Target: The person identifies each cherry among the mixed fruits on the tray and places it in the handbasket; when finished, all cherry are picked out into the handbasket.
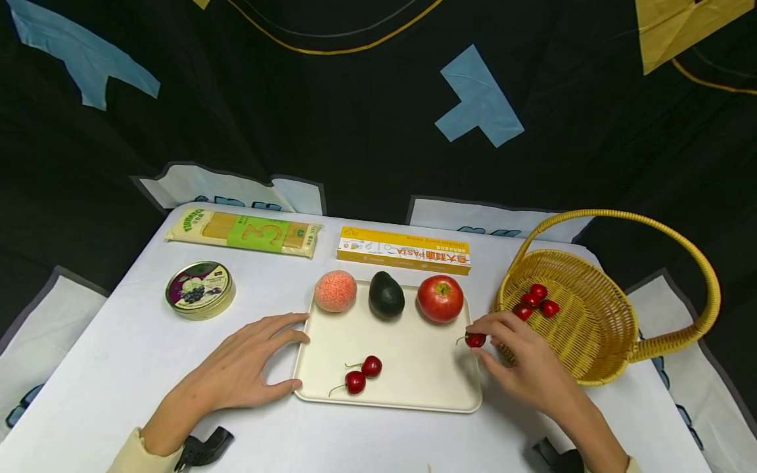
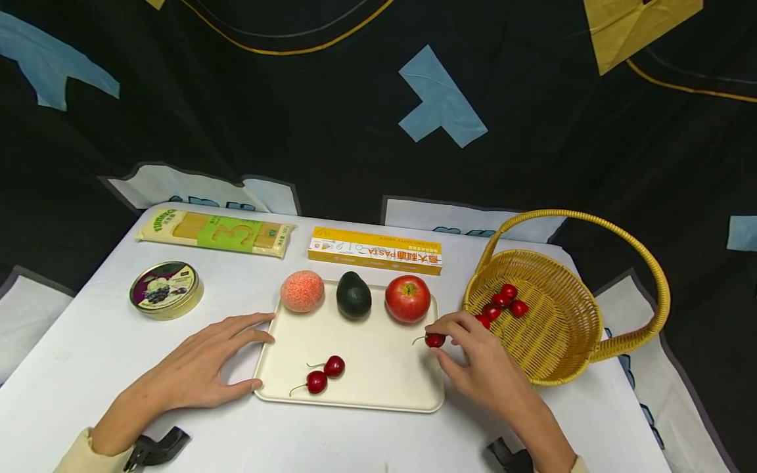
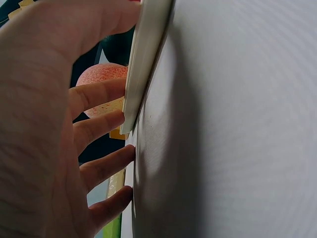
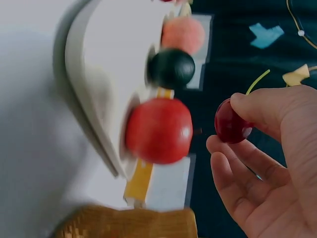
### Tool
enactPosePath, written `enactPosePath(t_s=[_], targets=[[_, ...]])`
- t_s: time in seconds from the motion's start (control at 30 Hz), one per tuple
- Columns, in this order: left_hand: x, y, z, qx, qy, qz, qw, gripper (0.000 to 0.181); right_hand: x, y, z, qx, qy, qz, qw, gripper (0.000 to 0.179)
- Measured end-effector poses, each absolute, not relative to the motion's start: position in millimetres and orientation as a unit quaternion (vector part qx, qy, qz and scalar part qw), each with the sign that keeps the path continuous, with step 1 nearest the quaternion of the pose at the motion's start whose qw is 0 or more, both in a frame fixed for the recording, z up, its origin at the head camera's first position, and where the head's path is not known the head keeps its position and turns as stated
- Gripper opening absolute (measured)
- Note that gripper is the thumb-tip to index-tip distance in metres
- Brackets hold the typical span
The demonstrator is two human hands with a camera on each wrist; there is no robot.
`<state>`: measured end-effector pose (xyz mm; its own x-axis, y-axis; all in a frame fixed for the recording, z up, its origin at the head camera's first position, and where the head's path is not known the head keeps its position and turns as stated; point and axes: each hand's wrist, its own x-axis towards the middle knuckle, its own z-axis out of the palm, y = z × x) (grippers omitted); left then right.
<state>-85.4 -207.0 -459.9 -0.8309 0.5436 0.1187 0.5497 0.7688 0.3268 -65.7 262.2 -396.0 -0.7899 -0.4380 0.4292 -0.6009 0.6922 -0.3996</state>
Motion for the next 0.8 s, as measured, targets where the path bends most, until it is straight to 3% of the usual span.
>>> enactPosePath(t_s=[0.17,0.8], targets=[[-85.6,-207.0,-460.2,-0.293,-0.94,-0.177,0.009,0.056,-67.9,279.1,-390.7,0.26,-0.914,0.254,0.181,0.049],[-86.0,-206.7,-461.5,-0.296,-0.939,-0.174,0.007,0.057,-90.1,339.5,-407.8,0.162,-0.938,0.222,0.209,0.048]])
